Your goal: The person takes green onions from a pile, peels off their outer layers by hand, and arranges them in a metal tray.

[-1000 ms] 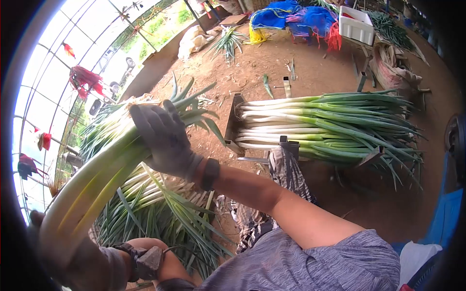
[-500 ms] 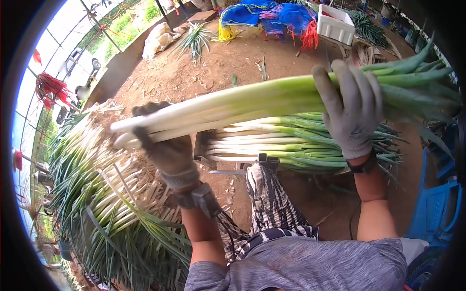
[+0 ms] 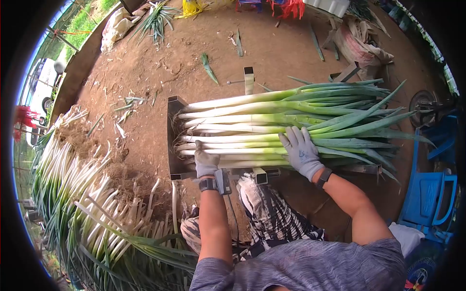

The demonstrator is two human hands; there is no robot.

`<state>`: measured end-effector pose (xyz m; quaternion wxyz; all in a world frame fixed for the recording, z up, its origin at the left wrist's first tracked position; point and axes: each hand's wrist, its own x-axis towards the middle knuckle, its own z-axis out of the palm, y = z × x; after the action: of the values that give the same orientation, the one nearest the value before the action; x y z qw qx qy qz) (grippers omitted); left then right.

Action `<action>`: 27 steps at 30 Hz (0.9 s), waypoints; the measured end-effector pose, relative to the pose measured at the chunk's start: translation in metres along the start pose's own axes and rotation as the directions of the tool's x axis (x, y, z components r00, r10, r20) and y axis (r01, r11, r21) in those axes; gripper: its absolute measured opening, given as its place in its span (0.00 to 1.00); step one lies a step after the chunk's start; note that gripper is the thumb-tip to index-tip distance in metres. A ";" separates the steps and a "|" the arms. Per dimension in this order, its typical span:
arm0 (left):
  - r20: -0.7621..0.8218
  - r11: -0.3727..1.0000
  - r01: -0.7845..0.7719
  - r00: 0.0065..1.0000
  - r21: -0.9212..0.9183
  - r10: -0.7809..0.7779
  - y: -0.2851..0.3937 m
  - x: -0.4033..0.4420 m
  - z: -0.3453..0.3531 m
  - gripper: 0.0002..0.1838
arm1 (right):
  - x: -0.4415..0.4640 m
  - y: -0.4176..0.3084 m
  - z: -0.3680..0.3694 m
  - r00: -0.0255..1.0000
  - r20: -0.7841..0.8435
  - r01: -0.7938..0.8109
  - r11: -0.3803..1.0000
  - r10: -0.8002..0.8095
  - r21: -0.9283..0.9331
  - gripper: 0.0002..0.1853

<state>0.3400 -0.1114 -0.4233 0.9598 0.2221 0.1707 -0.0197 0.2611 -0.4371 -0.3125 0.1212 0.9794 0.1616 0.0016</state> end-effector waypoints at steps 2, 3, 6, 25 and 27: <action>-0.103 0.888 0.038 0.995 0.458 0.011 0.005 -0.021 0.022 0.27 | -0.009 -0.008 -0.013 0.999 -0.030 0.019 0.998 -0.021 -0.053 0.40; -0.129 0.515 0.092 0.991 0.852 0.037 0.019 -0.043 0.049 0.30 | -0.011 -0.009 -0.031 0.998 0.052 0.025 1.000 -0.025 0.000 0.39; -0.366 0.584 0.140 0.885 0.799 0.288 0.015 -0.054 0.073 0.38 | -0.017 0.003 -0.034 0.995 -0.040 0.095 0.986 -0.091 0.139 0.38; 0.165 -0.652 -0.153 0.985 0.743 -0.044 0.054 -0.033 0.027 0.38 | 0.001 0.015 0.019 0.998 -0.025 0.065 0.997 -0.064 0.042 0.31; 0.148 -0.608 -0.187 0.982 0.772 -0.114 0.065 -0.046 0.035 0.35 | 0.003 0.017 0.024 0.994 -0.084 0.076 0.997 -0.074 0.027 0.31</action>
<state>0.3148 -0.0699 -0.3511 0.2336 0.9616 -0.0332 -0.1400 0.2704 -0.4570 -0.3320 0.0994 0.9734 0.2031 0.0354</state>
